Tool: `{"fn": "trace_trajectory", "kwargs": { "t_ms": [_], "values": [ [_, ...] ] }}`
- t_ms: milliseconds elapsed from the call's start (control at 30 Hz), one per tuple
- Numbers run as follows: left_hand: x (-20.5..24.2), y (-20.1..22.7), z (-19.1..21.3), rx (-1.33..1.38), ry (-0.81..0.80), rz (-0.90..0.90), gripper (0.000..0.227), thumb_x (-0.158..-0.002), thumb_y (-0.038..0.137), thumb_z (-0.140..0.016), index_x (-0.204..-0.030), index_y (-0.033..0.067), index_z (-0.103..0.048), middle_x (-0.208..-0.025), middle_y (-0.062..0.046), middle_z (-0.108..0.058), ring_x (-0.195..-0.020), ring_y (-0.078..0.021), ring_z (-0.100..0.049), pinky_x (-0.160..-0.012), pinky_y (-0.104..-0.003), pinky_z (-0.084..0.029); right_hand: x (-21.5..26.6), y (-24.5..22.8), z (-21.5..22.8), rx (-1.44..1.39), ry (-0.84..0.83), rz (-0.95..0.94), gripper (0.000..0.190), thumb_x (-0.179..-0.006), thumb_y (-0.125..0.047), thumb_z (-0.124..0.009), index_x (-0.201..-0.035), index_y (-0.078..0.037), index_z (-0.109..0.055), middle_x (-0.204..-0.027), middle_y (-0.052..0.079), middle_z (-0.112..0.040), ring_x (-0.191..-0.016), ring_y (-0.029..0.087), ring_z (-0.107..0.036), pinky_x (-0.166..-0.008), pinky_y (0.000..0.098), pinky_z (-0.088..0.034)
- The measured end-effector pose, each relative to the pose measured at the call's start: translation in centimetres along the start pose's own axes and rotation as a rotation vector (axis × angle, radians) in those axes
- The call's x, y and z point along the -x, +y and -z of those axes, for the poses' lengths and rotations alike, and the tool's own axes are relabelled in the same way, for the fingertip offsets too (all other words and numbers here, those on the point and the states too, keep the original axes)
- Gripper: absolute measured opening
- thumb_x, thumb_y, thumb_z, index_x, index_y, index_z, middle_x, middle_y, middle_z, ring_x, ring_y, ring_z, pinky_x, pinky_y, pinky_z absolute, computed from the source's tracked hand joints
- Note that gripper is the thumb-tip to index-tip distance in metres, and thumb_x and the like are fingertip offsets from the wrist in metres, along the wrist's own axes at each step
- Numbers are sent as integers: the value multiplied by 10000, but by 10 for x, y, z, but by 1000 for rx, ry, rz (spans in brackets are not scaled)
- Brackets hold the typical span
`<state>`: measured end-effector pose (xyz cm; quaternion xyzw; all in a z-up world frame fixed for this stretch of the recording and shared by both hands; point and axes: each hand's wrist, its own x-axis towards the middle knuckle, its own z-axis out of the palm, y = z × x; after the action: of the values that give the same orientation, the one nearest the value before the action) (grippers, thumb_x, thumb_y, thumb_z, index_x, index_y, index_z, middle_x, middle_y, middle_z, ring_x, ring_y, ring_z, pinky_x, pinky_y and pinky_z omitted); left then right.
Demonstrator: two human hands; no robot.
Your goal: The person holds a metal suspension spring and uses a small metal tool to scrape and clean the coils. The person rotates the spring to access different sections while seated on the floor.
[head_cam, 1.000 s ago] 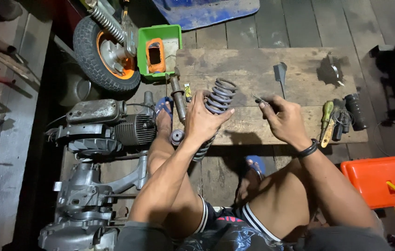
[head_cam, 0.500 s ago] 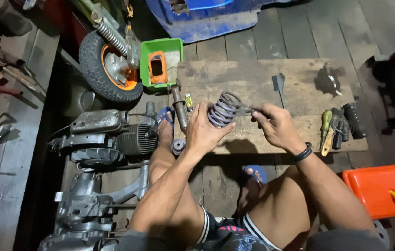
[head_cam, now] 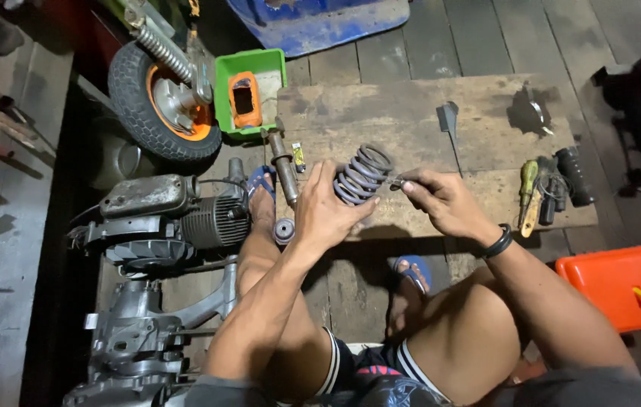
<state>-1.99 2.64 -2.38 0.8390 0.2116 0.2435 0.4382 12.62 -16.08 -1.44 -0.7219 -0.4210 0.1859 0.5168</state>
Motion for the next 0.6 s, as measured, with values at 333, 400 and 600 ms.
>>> {"fn": "trace_trajectory", "kwargs": {
  "t_ms": [333,400,600],
  "values": [
    [4,-8,-6,36,-57,-74,622,-591,423,-900,-1028,118,-579,-973,-157,-592,-947,-423,-669,-772,-508,-563,1,-1,0,-13,-6,-22,164,-1022,-140,-636,-1008,-51,-772,-562,78,-563,-560,176,-523,-596,350,-493],
    [7,-16,-10,54,-95,-101,650,-592,473,-913,-1045,118,-608,-962,-145,-622,-936,-411,-689,-774,-501,-572,1,10,-2,152,-23,27,151,-1029,-153,-639,-960,-76,-749,-564,101,-564,-559,208,-542,-600,372,-495],
    [5,-22,-10,57,-72,-169,648,-605,449,-922,-1090,139,-624,-961,-122,-617,-917,-392,-691,-773,-471,-577,-2,3,3,360,-39,245,132,-1030,-107,-607,-1039,-48,-725,-751,196,-680,-745,432,-692,-669,461,-556]
  ]
}}
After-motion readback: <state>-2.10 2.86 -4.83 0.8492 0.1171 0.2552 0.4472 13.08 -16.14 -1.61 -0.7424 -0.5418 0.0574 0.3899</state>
